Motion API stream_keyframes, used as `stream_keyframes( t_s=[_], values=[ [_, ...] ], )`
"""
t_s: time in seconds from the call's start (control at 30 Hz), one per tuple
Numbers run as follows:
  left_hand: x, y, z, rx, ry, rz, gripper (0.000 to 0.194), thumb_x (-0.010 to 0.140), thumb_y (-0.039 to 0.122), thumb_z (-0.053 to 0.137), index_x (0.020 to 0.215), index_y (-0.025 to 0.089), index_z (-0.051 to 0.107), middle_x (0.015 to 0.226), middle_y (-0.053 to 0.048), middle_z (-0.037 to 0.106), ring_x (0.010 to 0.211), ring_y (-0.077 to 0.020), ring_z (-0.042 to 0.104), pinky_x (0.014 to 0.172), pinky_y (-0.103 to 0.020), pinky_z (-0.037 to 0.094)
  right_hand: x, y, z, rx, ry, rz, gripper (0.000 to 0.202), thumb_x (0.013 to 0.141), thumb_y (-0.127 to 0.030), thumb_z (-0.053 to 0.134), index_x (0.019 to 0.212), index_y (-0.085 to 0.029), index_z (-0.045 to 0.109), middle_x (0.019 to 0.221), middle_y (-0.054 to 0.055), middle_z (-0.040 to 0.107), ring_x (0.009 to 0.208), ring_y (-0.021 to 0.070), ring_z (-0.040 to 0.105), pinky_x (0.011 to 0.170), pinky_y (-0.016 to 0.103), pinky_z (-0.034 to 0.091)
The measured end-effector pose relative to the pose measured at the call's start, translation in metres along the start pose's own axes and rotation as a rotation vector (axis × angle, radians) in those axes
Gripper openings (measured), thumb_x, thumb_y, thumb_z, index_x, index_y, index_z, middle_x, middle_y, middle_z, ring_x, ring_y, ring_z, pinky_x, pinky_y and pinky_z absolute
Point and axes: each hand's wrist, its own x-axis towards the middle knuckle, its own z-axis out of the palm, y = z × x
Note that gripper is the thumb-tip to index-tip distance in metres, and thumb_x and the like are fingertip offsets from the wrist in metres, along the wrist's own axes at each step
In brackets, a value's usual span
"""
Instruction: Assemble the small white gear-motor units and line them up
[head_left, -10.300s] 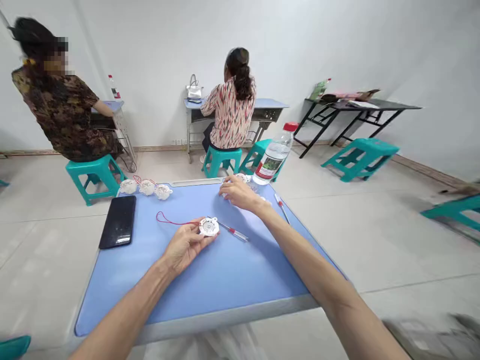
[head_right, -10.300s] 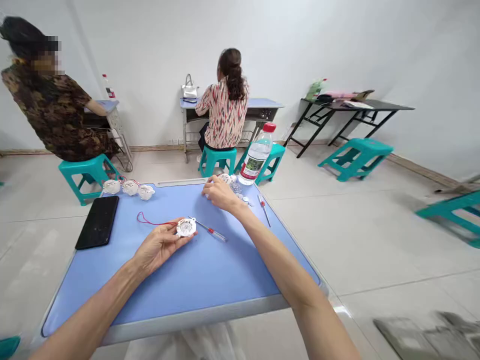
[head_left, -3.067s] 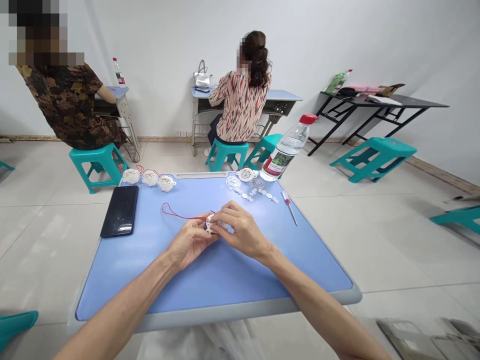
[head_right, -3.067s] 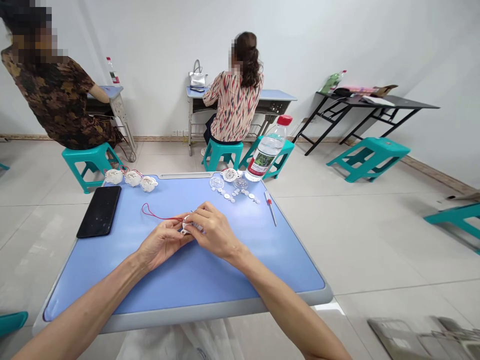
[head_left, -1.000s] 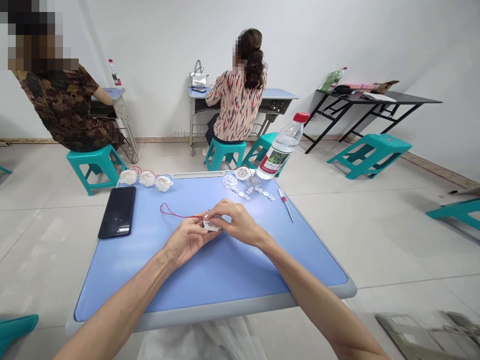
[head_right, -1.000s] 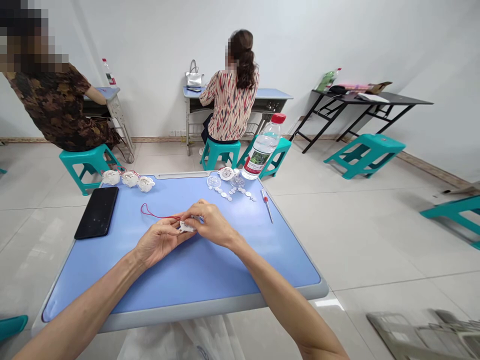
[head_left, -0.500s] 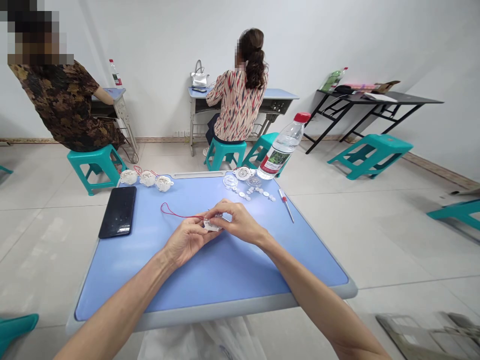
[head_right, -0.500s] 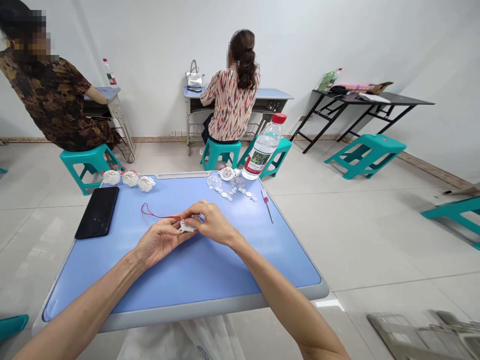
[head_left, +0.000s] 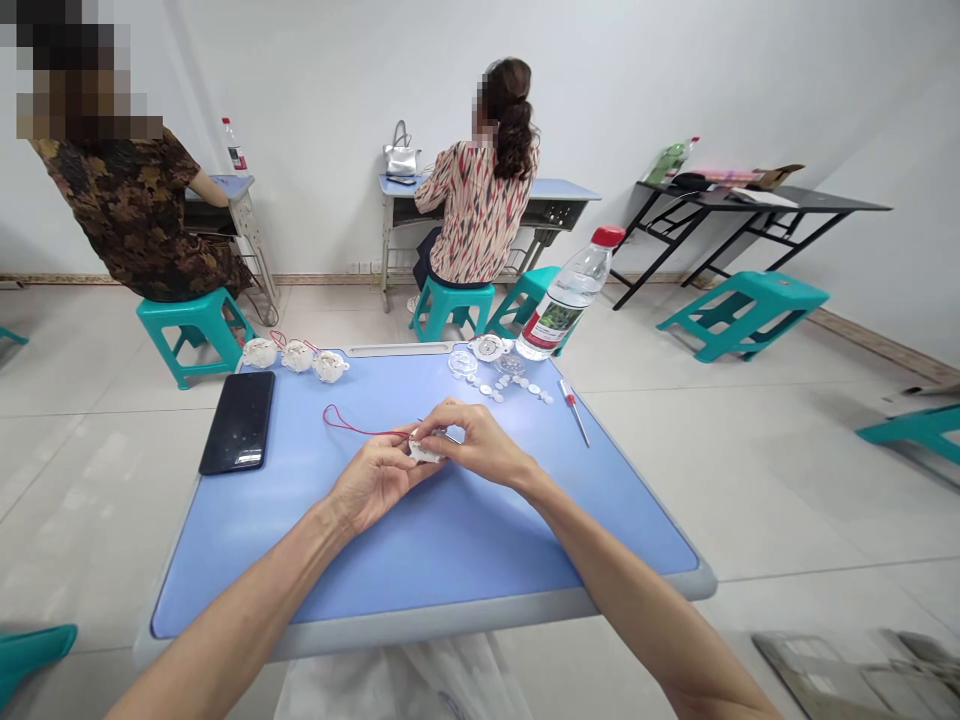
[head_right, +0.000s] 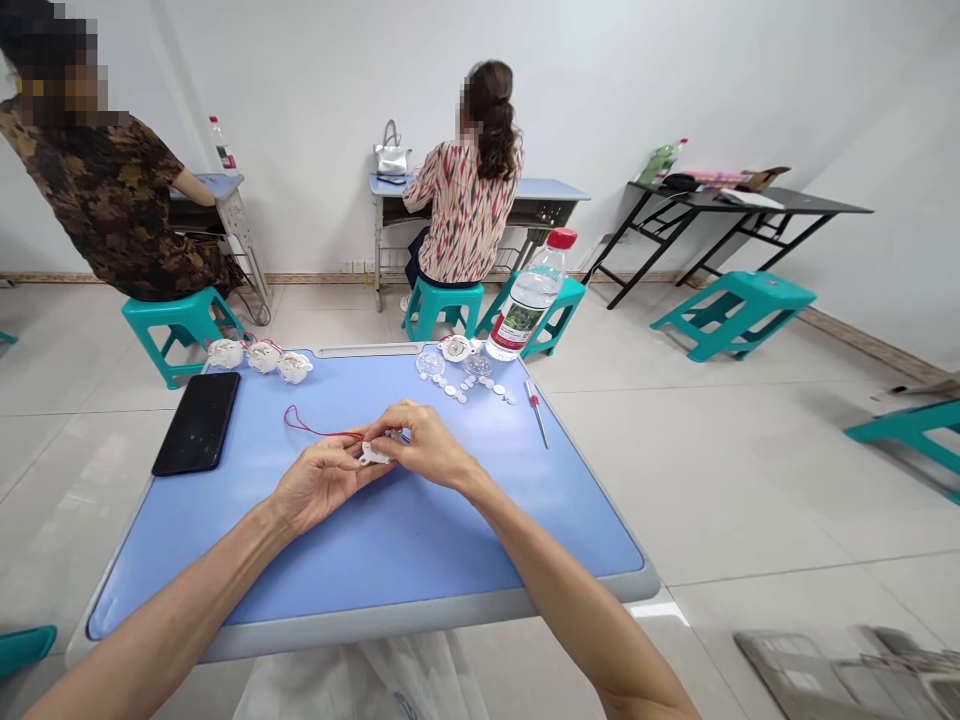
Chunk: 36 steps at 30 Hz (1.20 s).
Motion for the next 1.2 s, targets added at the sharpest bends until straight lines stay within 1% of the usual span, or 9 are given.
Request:
stream_keyframes(
  t_s=[0.27, 0.53, 0.8, 1.0, 1.2],
  values=[
    [0.0001, -0.0005, -0.0006, -0.011, -0.016, 0.002, 0.044, 0.060, -0.006, 0.054, 0.099, 0.007, 0.069, 0.104, -0.011, 0.069, 0.102, -0.0204, 0.060, 0.105, -0.038, 0.036, 0.0015, 0.0003, -0.0008, 0.032, -0.008, 0.041, 0.013, 0.079, -0.018, 0.062, 0.084, -0.021, 0.074, 0.079, 0.004, 0.070, 0.080, 0.0171, 0.059, 0.072, 0.030, 0.047],
    [-0.0006, -0.0012, -0.0012, -0.015, -0.010, 0.004, 0.042, 0.061, -0.006, 0.054, 0.098, 0.007, 0.070, 0.103, -0.011, 0.069, 0.101, -0.0200, 0.061, 0.105, -0.038, 0.037, 0.0022, 0.0003, -0.0037, 0.030, -0.048, 0.040, 0.014, 0.078, -0.016, 0.063, 0.084, -0.021, 0.074, 0.080, 0.003, 0.070, 0.081, 0.0169, 0.059, 0.074, 0.030, 0.047],
    [0.0005, -0.0010, -0.0003, -0.006, -0.025, 0.006, 0.043, 0.060, -0.006, 0.053, 0.098, 0.007, 0.070, 0.103, -0.011, 0.069, 0.102, -0.0207, 0.061, 0.105, -0.038, 0.036, 0.0021, -0.0010, -0.0037, 0.035, -0.056, 0.053, 0.014, 0.077, -0.015, 0.063, 0.083, -0.021, 0.074, 0.079, 0.003, 0.070, 0.081, 0.0171, 0.060, 0.075, 0.030, 0.047],
    [0.0005, -0.0012, -0.0026, -0.009, -0.025, 0.000, 0.043, 0.061, -0.005, 0.053, 0.099, 0.008, 0.069, 0.103, -0.011, 0.069, 0.101, -0.0207, 0.061, 0.105, -0.038, 0.036, 0.0021, -0.0019, -0.0046, 0.027, -0.059, 0.032, 0.015, 0.077, -0.014, 0.063, 0.084, -0.022, 0.074, 0.082, 0.003, 0.071, 0.083, 0.0176, 0.060, 0.077, 0.031, 0.047],
    [0.0001, -0.0009, -0.0020, -0.006, -0.034, -0.001, 0.043, 0.062, -0.005, 0.053, 0.100, 0.007, 0.069, 0.102, -0.010, 0.068, 0.099, -0.0185, 0.060, 0.104, -0.037, 0.038, 0.0014, -0.0031, -0.0041, -0.030, -0.052, -0.018, 0.017, 0.078, -0.012, 0.061, 0.084, -0.022, 0.074, 0.081, 0.002, 0.071, 0.081, 0.0173, 0.060, 0.075, 0.031, 0.047]
  ],
)
